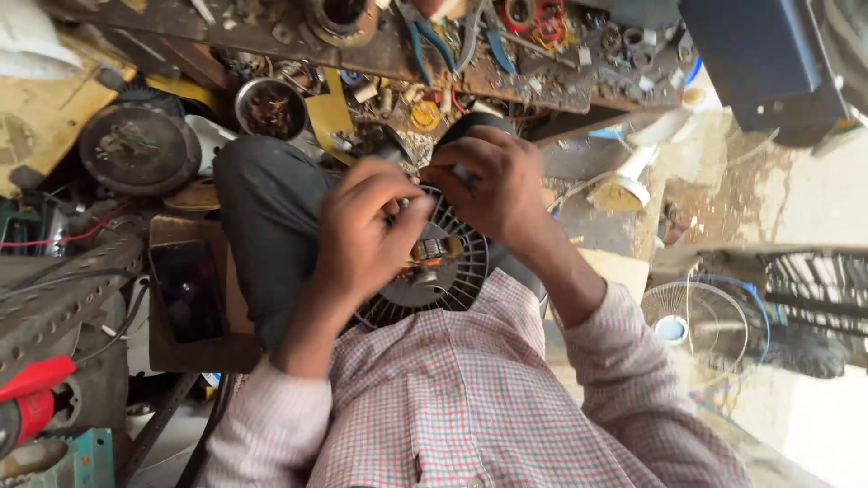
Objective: The person winds copper wire around the stator of a fan motor by hand. They hold the motor housing in their left hand and wrap the wire with their right hand, repeatedly rotating the stator to continue the winding process.
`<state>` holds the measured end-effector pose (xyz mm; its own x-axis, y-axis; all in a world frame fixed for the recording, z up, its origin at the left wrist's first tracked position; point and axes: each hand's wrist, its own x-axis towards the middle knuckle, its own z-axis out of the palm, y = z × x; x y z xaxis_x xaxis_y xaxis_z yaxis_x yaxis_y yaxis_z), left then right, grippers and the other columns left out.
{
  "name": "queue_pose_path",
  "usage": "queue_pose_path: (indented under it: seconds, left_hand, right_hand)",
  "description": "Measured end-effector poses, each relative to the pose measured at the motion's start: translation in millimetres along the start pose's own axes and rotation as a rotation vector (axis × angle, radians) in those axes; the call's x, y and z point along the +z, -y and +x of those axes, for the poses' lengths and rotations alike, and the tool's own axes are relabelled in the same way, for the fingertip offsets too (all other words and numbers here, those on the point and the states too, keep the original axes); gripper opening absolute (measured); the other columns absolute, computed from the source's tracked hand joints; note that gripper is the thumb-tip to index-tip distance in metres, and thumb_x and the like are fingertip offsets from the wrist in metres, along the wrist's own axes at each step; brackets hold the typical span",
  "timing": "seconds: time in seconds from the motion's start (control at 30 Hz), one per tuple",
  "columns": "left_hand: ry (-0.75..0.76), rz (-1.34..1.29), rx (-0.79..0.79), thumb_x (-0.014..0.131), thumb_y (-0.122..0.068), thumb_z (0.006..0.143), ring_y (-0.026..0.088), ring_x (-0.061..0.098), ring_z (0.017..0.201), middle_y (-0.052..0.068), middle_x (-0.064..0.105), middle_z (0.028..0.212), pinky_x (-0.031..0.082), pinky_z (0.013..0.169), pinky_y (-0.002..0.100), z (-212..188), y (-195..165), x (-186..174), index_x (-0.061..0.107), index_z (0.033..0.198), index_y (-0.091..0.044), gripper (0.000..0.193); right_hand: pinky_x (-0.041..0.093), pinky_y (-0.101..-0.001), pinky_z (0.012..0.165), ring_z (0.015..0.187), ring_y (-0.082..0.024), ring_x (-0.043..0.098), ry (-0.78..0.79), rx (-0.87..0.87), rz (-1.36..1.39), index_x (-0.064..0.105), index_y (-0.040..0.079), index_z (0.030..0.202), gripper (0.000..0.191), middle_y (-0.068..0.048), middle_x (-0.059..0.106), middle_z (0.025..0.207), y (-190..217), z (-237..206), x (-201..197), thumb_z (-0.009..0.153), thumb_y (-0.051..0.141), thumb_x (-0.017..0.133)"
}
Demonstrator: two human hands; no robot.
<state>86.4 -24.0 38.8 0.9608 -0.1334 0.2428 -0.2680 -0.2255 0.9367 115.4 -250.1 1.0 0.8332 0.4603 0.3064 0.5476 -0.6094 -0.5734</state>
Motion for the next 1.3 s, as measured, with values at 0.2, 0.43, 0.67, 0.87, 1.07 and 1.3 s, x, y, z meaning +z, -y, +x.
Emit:
queue_pose_path:
  seconds: [0.2,0.43,0.67,0.87,1.07,1.3]
  left_hand:
    - [0.443,0.132,-0.024,0.078,-0.013,0.086,0.022,0.071,0.083,0.006,0.072,0.091,0.056,0.077,0.036,26.6,-8.1,-27.2,0.078,0.089,-0.007,0.007]
    - [0.051,0.548,0.589,0.068,-0.011,0.084,0.034,0.068,0.105,0.013,0.066,0.12,0.053,0.09,0.055,-55.5,-16.5,-2.5,0.071,0.093,-0.001,0.014]
    - [0.053,0.246,0.019,0.079,-0.024,0.092,0.029,0.068,0.091,0.012,0.069,0.094,0.055,0.08,0.044,5.5,-7.7,-3.4,0.071,0.087,-0.003,0.023]
    - [0.371,-0.082,-0.063,0.074,-0.02,0.091,0.023,0.072,0.087,0.008,0.074,0.095,0.058,0.079,0.039,29.1,-19.5,-28.5,0.075,0.096,-0.01,0.011]
    - [0.069,0.648,0.561,0.066,-0.012,0.085,0.035,0.072,0.105,0.015,0.068,0.117,0.054,0.093,0.053,-57.4,-14.0,-0.2,0.073,0.098,0.0,0.018]
    - [0.001,-0.084,-0.124,0.078,-0.02,0.09,0.026,0.067,0.076,0.012,0.07,0.098,0.055,0.07,0.039,-10.7,23.9,6.4,0.071,0.095,-0.002,0.02]
  right_hand:
    - [0.048,-0.0354,0.053,0.067,-0.017,0.062,0.362,-0.332,-0.107,0.075,0.008,0.092,0.012,-0.002,0.06,0.072,94.1,-26.3,-48.6,0.086,0.015,0.082]
    - [0.054,-0.0387,0.064,0.076,-0.023,0.066,0.16,-0.066,-0.059,0.075,0.011,0.095,0.01,-0.005,0.069,0.085,44.0,0.1,-43.3,0.085,0.012,0.079]
    - [0.051,-0.0405,0.053,0.065,-0.025,0.066,0.022,-0.015,-0.155,0.076,0.014,0.083,0.006,-0.005,0.071,0.08,13.7,12.9,-10.0,0.079,0.009,0.077]
    - [0.049,-0.0406,0.052,0.067,-0.023,0.066,0.457,-0.242,-0.117,0.074,0.008,0.088,0.006,-0.008,0.067,0.077,96.7,-15.9,-53.8,0.084,0.012,0.074]
    - [0.053,-0.0402,0.062,0.077,-0.024,0.069,0.243,-0.039,-0.268,0.08,0.016,0.09,0.008,-0.004,0.075,0.089,36.6,-18.8,-49.8,0.084,0.02,0.076]
    - [0.054,-0.0379,0.061,0.072,-0.022,0.069,0.046,-0.044,-0.109,0.077,0.015,0.089,0.003,-0.003,0.073,0.084,-3.3,18.4,-2.5,0.087,0.017,0.075]
